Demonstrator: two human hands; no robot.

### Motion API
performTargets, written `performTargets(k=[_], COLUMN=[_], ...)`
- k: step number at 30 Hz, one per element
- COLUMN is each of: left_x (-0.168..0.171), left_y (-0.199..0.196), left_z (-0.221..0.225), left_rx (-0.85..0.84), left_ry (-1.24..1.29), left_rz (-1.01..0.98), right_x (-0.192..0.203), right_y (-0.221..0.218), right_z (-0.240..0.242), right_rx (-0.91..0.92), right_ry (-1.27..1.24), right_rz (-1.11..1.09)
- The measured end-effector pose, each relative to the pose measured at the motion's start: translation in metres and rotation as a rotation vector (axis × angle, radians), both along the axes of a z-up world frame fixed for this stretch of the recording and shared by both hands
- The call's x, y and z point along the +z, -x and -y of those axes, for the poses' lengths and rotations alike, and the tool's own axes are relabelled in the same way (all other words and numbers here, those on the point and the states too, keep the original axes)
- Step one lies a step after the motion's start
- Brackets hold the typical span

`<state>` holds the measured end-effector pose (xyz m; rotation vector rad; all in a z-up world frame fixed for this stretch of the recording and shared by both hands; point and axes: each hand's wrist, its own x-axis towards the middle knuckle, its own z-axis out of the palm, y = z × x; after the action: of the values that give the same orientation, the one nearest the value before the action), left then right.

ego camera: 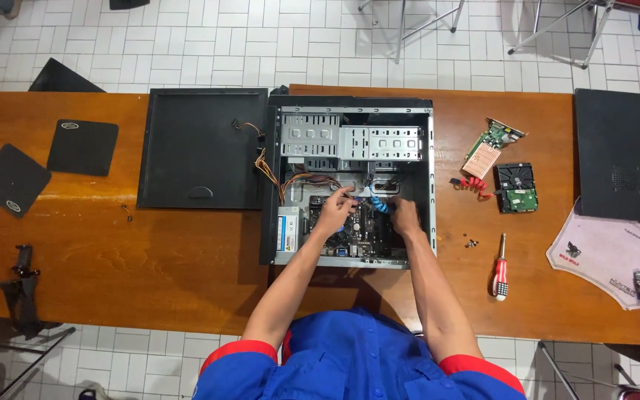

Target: Connecting internal cables and installing a hard drive into a desktop computer case.

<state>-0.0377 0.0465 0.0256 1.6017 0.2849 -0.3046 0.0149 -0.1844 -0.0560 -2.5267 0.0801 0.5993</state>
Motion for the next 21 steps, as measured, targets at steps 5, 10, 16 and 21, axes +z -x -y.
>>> performTargets(k=[5, 10, 16, 21], left_x=[0.001, -0.005, -0.021, -0.013], left_y=[0.003, 0.003, -0.001, -0.001], left_z=[0.0, 0.0, -0.003, -0.003], left_rx=[0.012, 0.017, 0.022, 0.034], left_ry=[0.002, 0.008, 0.013, 0.01], left_rz=[0.013, 0.023, 0.032, 0.04], right_x=[-0.026, -0.011, 0.008, -0.008], right_y=[-0.005, -0.001, 0.001, -0.003], right_z=[0.005, 0.007, -0.001, 0.004], right_rx=[-0.059, -0.168, -0.153, -0.189], right_ry=[-0.074, -0.211, -0.162, -0.176], right_rz=[0.021, -0.021, 0.009, -0.012])
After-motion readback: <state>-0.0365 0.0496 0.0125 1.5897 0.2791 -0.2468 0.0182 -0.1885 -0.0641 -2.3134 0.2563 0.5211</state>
